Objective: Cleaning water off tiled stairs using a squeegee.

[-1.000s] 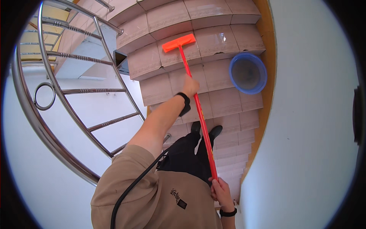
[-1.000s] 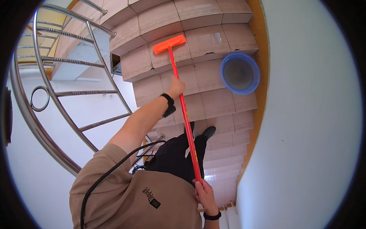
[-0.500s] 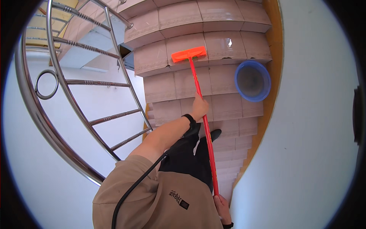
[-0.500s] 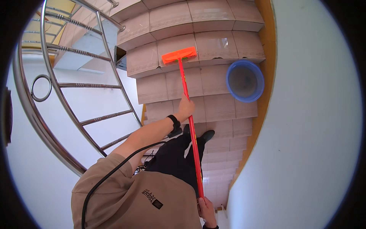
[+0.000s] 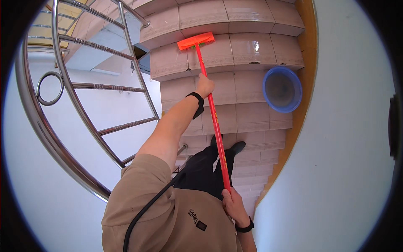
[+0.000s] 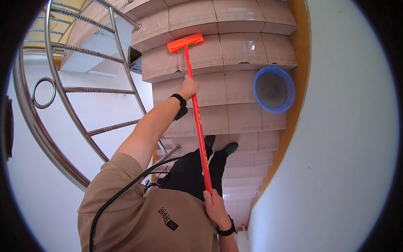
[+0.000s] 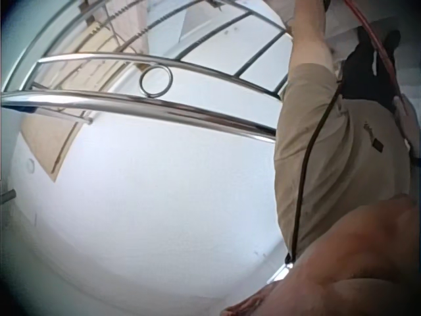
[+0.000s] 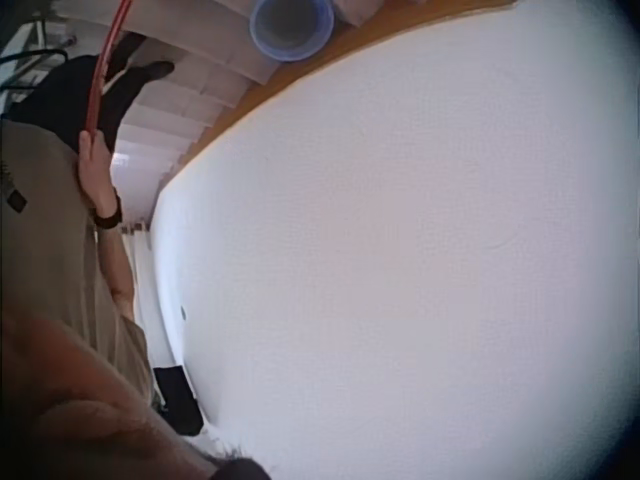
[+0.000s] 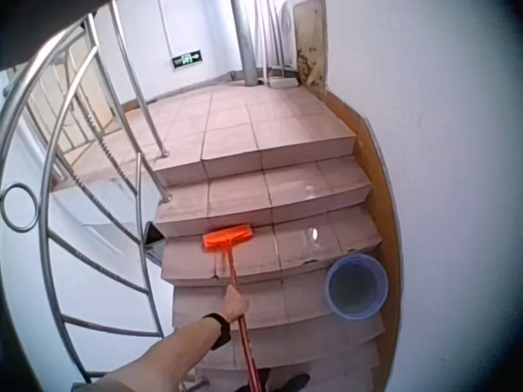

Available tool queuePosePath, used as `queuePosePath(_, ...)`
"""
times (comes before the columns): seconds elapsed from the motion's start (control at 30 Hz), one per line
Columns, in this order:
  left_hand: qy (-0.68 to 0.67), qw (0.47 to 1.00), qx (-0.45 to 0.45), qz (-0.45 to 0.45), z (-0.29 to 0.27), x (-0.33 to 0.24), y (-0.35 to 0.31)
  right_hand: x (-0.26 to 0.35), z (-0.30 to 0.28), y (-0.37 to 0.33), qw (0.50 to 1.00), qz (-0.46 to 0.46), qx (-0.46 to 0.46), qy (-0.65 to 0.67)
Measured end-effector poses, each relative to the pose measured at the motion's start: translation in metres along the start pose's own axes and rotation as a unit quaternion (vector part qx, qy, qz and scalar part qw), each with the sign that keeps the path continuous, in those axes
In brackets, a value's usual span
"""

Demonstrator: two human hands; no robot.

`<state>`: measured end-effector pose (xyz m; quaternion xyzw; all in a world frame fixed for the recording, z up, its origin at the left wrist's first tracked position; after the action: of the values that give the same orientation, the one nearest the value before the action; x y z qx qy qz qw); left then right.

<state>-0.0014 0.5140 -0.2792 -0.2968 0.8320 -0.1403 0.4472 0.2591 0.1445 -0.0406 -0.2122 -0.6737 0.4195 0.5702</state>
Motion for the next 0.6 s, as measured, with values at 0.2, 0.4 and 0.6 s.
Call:
queuePosePath(0.2,-0.02,0.999,-0.019,0.042,0.016,0.016,-0.032,-0.021,-0.016,-0.021,1.0,0.007,-0.02,-0.01)
queuePosePath(0.4,-0.073,0.997,-0.004,-0.034,0.039,0.013,-0.089,-0.049,-0.043,-0.051,0.999,0.046,-0.013,-0.012)
queuePosePath(0.6,-0.024,0.999,-0.019,-0.026,0.055,0.016,-0.117,-0.05,-0.078,-0.067,0.997,0.053,0.006,-0.049)
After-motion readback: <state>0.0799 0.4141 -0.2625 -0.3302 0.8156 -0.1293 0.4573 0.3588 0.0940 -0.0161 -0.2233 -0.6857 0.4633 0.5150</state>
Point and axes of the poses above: each hand's wrist, its own y-axis towards the middle knuckle, its own z-axis out of the palm, x = y × z, the point moved 1 cm from there along y, towards the middle knuckle, and after that the axes turned 1 degree about x, right-handed, at the moved point
